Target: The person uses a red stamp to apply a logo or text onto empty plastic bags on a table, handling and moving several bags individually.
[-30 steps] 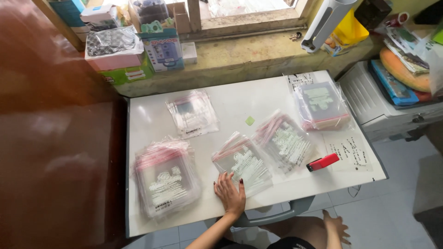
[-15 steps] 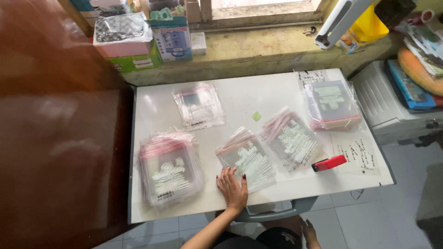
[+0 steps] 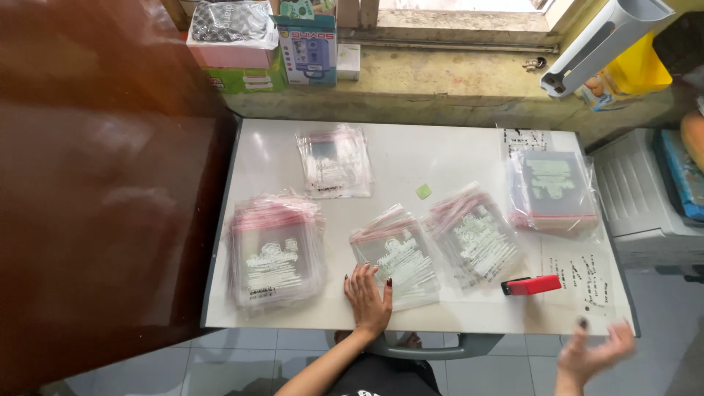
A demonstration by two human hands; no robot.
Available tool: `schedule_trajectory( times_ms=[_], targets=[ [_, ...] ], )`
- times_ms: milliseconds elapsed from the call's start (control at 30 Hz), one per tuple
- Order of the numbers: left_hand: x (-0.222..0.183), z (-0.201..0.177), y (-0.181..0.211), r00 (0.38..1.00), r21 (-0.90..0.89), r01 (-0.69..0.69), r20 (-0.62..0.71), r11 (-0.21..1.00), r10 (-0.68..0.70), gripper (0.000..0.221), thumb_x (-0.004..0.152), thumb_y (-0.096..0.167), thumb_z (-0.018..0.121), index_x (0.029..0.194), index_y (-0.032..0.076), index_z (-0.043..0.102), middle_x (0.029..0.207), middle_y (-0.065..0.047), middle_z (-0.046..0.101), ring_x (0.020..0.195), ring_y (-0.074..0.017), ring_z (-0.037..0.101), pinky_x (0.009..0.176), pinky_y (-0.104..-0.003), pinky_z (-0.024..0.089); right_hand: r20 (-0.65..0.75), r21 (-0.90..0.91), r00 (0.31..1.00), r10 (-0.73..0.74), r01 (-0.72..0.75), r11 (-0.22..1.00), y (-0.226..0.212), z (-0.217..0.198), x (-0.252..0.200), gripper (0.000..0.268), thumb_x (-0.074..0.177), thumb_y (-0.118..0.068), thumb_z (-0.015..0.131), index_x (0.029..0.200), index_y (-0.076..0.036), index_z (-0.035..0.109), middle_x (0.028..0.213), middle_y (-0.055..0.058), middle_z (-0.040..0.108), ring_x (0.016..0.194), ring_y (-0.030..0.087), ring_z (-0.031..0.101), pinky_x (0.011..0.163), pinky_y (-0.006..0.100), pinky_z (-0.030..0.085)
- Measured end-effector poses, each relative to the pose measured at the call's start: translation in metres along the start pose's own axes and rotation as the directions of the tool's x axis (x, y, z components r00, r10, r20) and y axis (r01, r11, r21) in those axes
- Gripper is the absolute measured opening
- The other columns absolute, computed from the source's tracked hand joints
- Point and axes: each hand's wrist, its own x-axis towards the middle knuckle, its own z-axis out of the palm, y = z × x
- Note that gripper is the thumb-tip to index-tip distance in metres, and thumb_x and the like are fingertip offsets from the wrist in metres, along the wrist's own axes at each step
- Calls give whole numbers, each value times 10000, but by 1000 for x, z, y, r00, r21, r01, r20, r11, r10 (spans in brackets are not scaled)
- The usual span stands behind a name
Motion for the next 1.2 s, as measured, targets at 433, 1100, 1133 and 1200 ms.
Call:
schedule_trajectory(
  times_ms=[433, 1100, 1133, 1200],
  targets=[
    [-3, 2, 0, 999, 73, 27, 33, 997, -29, 604, 861, 129, 575, 1461, 192, 570, 1623, -45, 393, 1531, -331, 249, 1215, -570, 136, 358, -152, 929, 93, -41, 988, -99, 75, 31, 657, 843, -331, 860, 1369, -99, 542, 1428, 187, 460, 1397, 369, 473, 1187, 472, 434],
    [2, 1, 8, 991, 112, 89, -109, 990, -77, 277, 908, 296, 707, 1171, 281, 794, 1590, -93, 409, 1478, -430, 273, 1161, -611, 240, 640, 303, 694, -329, 165, 939, -272, 178, -39, 570, 709, -246, 893, 1167, -108, 583, 1276, 212, 483, 1253, 413, 486, 1028, 501, 437],
    [3, 2, 6, 991, 113, 94, -109, 989, -81, 277, 908, 296, 707, 1171, 281, 794, 1590, -93, 409, 1478, -430, 273, 1161, -611, 240, 643, 304, 691, -330, 165, 938, -265, 184, -45, 570, 709, -246, 893, 1167, -108, 583, 1276, 212, 483, 1253, 413, 486, 1028, 501, 437],
    [1, 4, 4, 992, 135, 97, -99, 986, -84, 328, 925, 294, 688, 1241, 278, 773, 1600, -103, 406, 1495, -428, 267, 1174, -604, 236, 617, 279, 700, -358, 231, 932, -251, 192, -58, 592, 726, -303, 887, 1195, -123, 575, 1294, 202, 489, 1245, 388, 483, 1037, 524, 373]
  ],
)
